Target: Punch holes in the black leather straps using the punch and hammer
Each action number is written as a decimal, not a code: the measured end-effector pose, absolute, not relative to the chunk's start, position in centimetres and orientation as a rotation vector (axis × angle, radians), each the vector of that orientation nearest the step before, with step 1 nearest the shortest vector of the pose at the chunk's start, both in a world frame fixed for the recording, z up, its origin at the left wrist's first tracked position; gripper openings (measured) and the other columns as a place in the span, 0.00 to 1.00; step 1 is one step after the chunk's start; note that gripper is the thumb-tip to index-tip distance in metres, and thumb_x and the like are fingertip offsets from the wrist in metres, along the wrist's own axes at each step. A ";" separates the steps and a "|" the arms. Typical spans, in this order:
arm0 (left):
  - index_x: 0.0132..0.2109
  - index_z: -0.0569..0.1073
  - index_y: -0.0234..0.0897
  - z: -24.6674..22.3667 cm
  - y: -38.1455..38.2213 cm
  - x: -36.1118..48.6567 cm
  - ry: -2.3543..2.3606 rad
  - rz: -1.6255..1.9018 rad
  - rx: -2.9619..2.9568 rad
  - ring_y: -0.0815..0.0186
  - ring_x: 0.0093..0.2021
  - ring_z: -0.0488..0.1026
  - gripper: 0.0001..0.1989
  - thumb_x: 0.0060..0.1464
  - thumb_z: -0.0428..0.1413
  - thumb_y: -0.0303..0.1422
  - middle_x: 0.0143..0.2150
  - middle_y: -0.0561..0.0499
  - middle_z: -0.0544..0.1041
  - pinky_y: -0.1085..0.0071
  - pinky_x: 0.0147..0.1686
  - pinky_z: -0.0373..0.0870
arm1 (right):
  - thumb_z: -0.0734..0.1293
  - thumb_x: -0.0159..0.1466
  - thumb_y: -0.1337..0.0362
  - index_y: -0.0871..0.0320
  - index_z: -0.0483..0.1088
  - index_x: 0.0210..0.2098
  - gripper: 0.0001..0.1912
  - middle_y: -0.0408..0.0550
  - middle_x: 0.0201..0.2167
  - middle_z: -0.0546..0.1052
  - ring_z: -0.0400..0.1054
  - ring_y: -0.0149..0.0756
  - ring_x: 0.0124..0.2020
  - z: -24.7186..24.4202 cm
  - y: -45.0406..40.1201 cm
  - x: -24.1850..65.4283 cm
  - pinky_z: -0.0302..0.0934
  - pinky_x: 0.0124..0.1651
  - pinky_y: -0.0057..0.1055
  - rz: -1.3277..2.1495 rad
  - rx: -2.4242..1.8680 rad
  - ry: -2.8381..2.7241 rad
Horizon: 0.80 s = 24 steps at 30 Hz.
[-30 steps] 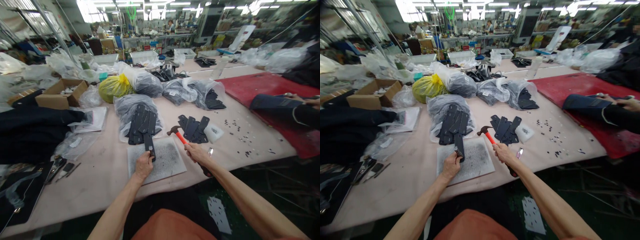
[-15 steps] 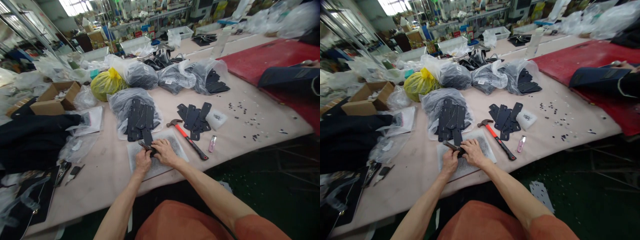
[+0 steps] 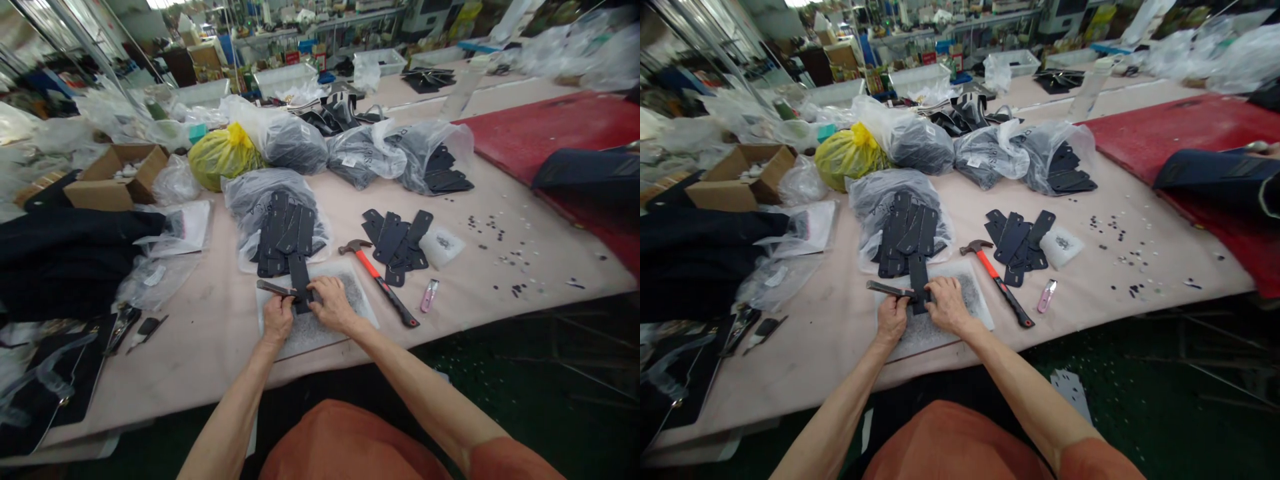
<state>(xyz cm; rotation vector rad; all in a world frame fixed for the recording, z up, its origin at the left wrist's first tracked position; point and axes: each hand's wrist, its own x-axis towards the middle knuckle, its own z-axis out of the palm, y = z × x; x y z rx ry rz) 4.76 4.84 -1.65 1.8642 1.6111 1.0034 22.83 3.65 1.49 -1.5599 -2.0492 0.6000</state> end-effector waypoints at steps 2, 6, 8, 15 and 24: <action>0.42 0.76 0.37 -1.8 5.0 4.7 1.654 1.013 1.871 0.61 0.41 0.78 0.12 0.58 0.49 0.33 0.38 0.47 0.81 0.66 0.43 0.73 | 0.65 0.59 0.66 0.56 0.66 0.50 0.18 0.53 0.54 0.69 0.57 0.46 0.55 1.6 4.5 22.4 0.45 0.59 0.45 0.549 -1.667 -1.976; 0.42 0.75 0.37 -2.1 5.1 4.5 1.666 1.017 1.889 0.59 0.39 0.78 0.11 0.58 0.49 0.33 0.37 0.46 0.80 0.65 0.42 0.73 | 0.64 0.60 0.63 0.57 0.65 0.53 0.20 0.57 0.55 0.69 0.56 0.51 0.57 1.7 7.9 21.5 0.41 0.60 0.48 0.606 -1.822 -1.862; 0.42 0.75 0.36 -2.2 5.1 4.4 1.644 1.032 1.887 0.59 0.40 0.77 0.12 0.58 0.49 0.34 0.37 0.45 0.80 0.65 0.42 0.73 | 0.67 0.57 0.62 0.60 0.66 0.53 0.24 0.58 0.51 0.72 0.57 0.52 0.56 1.5 9.9 20.9 0.37 0.61 0.50 0.757 -1.849 -1.762; 0.38 0.75 0.35 -2.1 4.9 4.1 1.816 1.182 1.733 0.58 0.38 0.77 0.12 0.57 0.50 0.36 0.35 0.44 0.79 0.66 0.39 0.72 | 0.64 0.51 0.70 0.61 0.71 0.45 0.21 0.51 0.38 0.77 0.68 0.44 0.44 1.0 13.0 19.7 0.54 0.54 0.44 0.994 -1.782 -1.470; 0.38 0.73 0.36 -2.3 5.2 3.3 1.939 1.118 1.456 0.57 0.36 0.76 0.14 0.56 0.49 0.40 0.34 0.44 0.79 0.66 0.35 0.68 | 0.69 0.52 0.64 0.56 0.70 0.28 0.05 0.45 0.37 0.78 0.71 0.38 0.43 7.6 10.6 27.6 0.63 0.48 0.38 1.258 -1.217 -1.066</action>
